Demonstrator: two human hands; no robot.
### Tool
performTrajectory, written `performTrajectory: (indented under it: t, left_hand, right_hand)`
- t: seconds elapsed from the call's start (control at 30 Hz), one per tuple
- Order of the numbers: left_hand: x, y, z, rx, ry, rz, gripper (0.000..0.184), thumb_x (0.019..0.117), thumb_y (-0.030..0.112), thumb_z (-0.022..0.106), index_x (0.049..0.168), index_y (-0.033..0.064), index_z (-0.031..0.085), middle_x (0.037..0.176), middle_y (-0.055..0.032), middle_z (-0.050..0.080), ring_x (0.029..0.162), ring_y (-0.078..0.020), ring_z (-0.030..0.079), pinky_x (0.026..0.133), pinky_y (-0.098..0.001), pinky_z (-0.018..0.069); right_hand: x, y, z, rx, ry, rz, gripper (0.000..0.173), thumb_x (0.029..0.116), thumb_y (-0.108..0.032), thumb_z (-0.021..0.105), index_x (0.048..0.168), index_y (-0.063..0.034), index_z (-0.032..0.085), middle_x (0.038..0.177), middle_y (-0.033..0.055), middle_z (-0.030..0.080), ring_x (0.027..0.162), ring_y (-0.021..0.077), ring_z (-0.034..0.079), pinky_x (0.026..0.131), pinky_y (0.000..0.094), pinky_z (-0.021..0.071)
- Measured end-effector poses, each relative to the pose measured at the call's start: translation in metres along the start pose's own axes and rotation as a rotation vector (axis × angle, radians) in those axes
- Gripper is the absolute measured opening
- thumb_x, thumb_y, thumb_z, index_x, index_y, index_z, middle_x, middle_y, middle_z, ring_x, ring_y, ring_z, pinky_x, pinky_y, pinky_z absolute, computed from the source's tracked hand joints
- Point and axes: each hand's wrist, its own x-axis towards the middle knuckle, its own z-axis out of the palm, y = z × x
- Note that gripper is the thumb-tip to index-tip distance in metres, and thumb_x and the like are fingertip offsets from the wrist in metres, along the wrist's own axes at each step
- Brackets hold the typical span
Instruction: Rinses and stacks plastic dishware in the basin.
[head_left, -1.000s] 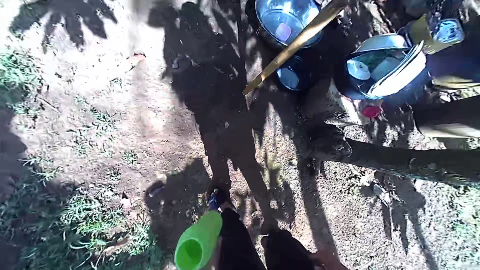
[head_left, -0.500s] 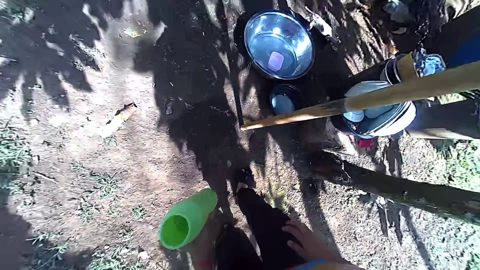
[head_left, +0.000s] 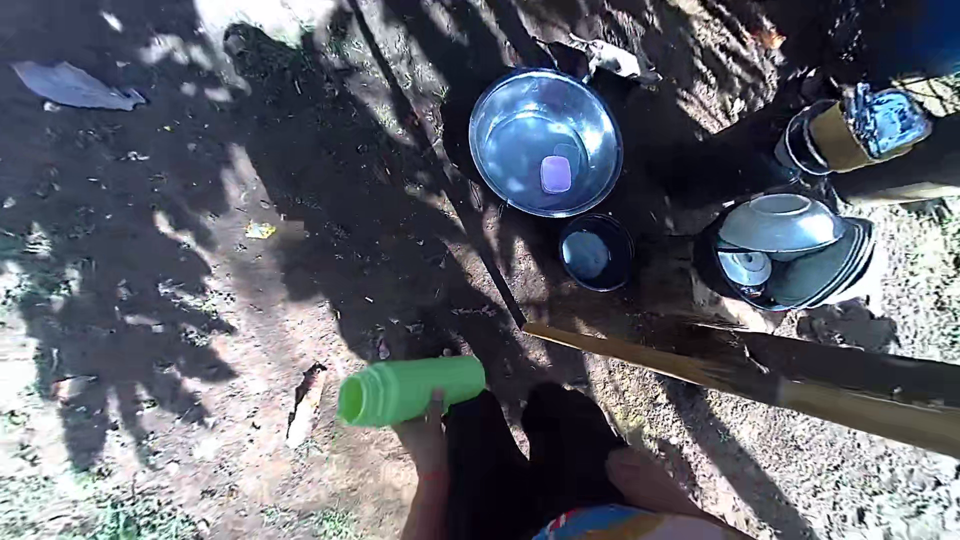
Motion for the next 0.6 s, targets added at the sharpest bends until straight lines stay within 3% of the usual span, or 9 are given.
performTrajectory:
  t: [0.1,0.17,0.23,0.3,0.33,0.4,0.43,0.53,0.6]
  left_hand:
    - [0.083,0.051,0.091,0.05,-0.208,-0.13,0.067,0.0996,0.013,0.063,0.151,-0.0084,0.026,0.134,-0.0253,0.055,0.115,-0.0209,0.061,0.097,-0.0364,0.0535]
    - [0.118,0.075,0.143,0.059,-0.353,-0.174,0.062,0.105,0.023,0.057,0.154,-0.0009,0.026,0.139,-0.0209,0.053,0.119,-0.0215,0.06,0.1,-0.0388,0.0528]
    - [0.14,0.102,0.187,0.077,-0.502,-0.229,0.067,0.1055,0.042,0.055,0.158,0.0115,0.025,0.148,-0.012,0.049,0.129,-0.0185,0.055,0.108,-0.0372,0.0488]
    - [0.161,0.123,0.243,0.044,-0.565,-0.268,0.06,0.1074,0.037,0.052,0.155,0.0106,0.028,0.143,-0.0105,0.052,0.124,-0.0166,0.058,0.104,-0.0344,0.0509]
    - [0.175,0.127,0.274,0.01,-0.566,-0.288,0.053,0.1082,0.03,0.05,0.152,0.0069,0.031,0.135,-0.0121,0.056,0.115,-0.0169,0.061,0.097,-0.0347,0.0538]
    - [0.196,0.129,0.319,0.056,-0.626,-0.344,0.051,0.1094,0.03,0.046,0.152,0.0067,0.032,0.137,-0.0132,0.054,0.118,-0.0185,0.059,0.098,-0.0368,0.0523]
    - [0.209,0.13,0.339,0.113,-0.685,-0.359,0.055,0.1098,0.036,0.044,0.155,0.0086,0.028,0.146,-0.0133,0.05,0.127,-0.0199,0.055,0.105,-0.0385,0.0497]
    - [0.251,0.121,0.419,0.302,-0.727,-0.385,0.058,0.1094,0.042,0.043,0.157,0.0135,0.027,0.149,-0.0145,0.047,0.129,-0.0248,0.053,0.104,-0.0432,0.0486]
    - [0.284,0.107,0.477,0.464,-0.79,-0.369,0.065,0.1093,0.041,0.045,0.163,0.0164,0.018,0.155,-0.0193,0.042,0.133,-0.0315,0.052,0.105,-0.0497,0.0492]
  right_hand:
    - [0.011,-0.035,-0.051,0.303,0.212,0.194,0.027,0.1035,-0.012,0.052,0.113,0.0096,0.065,0.097,0.032,0.07,0.092,0.0532,0.069,0.083,0.0686,0.0526]
    - [0.0,-0.041,-0.082,0.478,0.156,0.224,0.03,0.105,-0.015,0.049,0.115,0.0093,0.062,0.087,0.0294,0.069,0.078,0.0486,0.07,0.07,0.066,0.0543]
    - [-0.005,-0.058,-0.126,0.684,-0.125,0.4,0.033,0.1073,-0.013,0.046,0.123,0.0119,0.061,0.106,0.0312,0.069,0.098,0.0447,0.069,0.088,0.0606,0.0528]
    - [0.013,-0.08,-0.165,0.846,-0.218,0.659,0.033,0.1049,-0.007,0.047,0.126,0.0132,0.062,0.121,0.0291,0.068,0.112,0.0364,0.066,0.102,0.0475,0.0474]
    - [0.024,-0.078,-0.169,0.862,-0.148,0.659,0.029,0.1015,-0.007,0.051,0.12,0.0102,0.065,0.114,0.0266,0.07,0.106,0.0346,0.068,0.097,0.0471,0.0506]
    - [0.048,-0.051,-0.148,0.854,0.041,0.342,0.026,0.1005,-0.013,0.055,0.11,0.0092,0.066,0.092,0.0295,0.07,0.085,0.0442,0.071,0.075,0.0621,0.0556]
    - [0.07,-0.04,-0.162,0.854,-0.004,0.243,0.029,0.1021,-0.015,0.054,0.112,0.0101,0.065,0.093,0.032,0.069,0.086,0.0483,0.07,0.075,0.0659,0.0538]
    - [0.138,-0.017,-0.285,0.763,-0.425,0.328,0.041,0.1101,-0.024,0.047,0.14,0.0027,0.055,0.127,0.0336,0.063,0.123,0.0518,0.058,0.104,0.0671,0.0403]
    - [0.196,0.018,-0.335,0.772,-0.191,0.283,0.042,0.1064,-0.029,0.055,0.137,0.0,0.059,0.122,0.0285,0.067,0.116,0.0476,0.063,0.1,0.0665,0.046]
